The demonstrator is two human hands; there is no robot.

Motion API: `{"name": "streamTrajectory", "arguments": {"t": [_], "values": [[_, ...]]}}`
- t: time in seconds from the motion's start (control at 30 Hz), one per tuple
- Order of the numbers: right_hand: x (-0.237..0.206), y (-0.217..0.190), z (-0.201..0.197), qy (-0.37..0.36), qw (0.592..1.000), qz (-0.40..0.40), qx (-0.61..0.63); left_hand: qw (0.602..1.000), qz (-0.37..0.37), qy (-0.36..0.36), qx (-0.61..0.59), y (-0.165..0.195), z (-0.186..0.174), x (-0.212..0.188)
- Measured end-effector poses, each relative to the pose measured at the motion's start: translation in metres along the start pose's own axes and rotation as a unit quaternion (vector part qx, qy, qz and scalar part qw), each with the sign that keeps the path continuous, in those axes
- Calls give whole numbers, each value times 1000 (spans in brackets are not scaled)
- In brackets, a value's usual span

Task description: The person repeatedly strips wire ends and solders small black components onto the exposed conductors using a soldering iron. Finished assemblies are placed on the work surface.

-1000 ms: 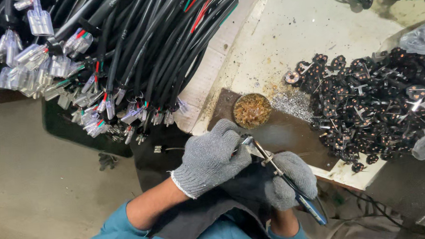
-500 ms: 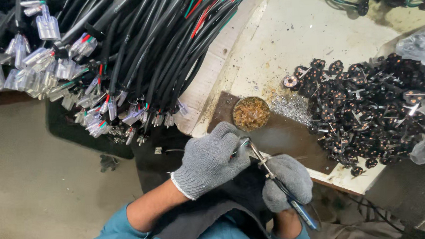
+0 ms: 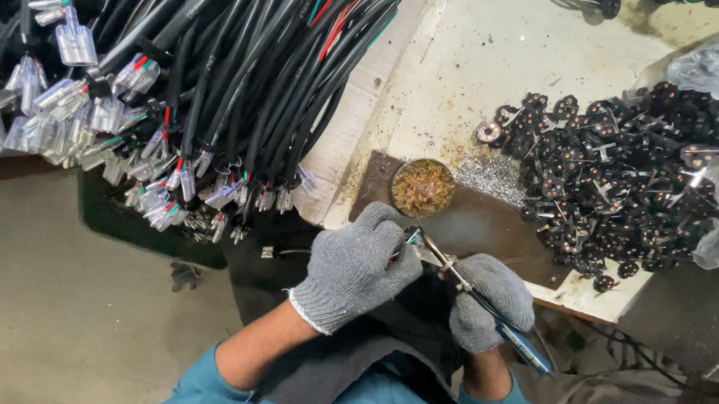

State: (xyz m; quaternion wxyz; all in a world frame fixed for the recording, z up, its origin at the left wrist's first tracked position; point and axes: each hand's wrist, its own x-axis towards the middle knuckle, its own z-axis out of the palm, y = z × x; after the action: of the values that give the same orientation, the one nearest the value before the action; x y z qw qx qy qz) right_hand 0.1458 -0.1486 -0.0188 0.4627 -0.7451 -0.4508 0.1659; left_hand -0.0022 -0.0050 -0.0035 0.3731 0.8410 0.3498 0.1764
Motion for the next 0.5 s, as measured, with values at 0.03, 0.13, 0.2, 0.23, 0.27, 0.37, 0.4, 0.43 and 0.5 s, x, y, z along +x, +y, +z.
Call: {"name": "streamTrajectory", "arguments": {"t": [0.03, 0.13, 0.2, 0.23, 0.27, 0.37, 0.4, 0.43, 0.5], "values": [[-1, 1, 0, -4, 1000, -9, -17, 1000, 1, 0, -1, 0, 0, 0], [-4, 7, 1, 27, 999, -35, 4, 1000, -1, 3, -9, 0, 0, -1], [-7, 14, 1, 28, 998, -18, 59, 1000, -4, 7, -5, 0, 0, -1], [-10, 17, 1, 28, 996, -10, 86, 1000, -6, 9, -3, 0, 0, -1], [-14, 21, 0, 38, 996, -7, 84, 1000, -3, 12, -8, 0, 0, -1], [-26, 33, -4, 76, 988, 15, 136, 1000, 5, 21, -10, 0, 1, -2], [-30, 37, -6, 94, 976, 32, 194, 1000, 5, 22, -4, -1, 2, -2], [-34, 41, -8, 112, 960, 50, 250, 1000, 6, 22, 2, -1, 2, -3], [-42, 50, -15, 161, 915, 114, 353, 1000, 13, 26, 1, -2, 3, -3]]}}
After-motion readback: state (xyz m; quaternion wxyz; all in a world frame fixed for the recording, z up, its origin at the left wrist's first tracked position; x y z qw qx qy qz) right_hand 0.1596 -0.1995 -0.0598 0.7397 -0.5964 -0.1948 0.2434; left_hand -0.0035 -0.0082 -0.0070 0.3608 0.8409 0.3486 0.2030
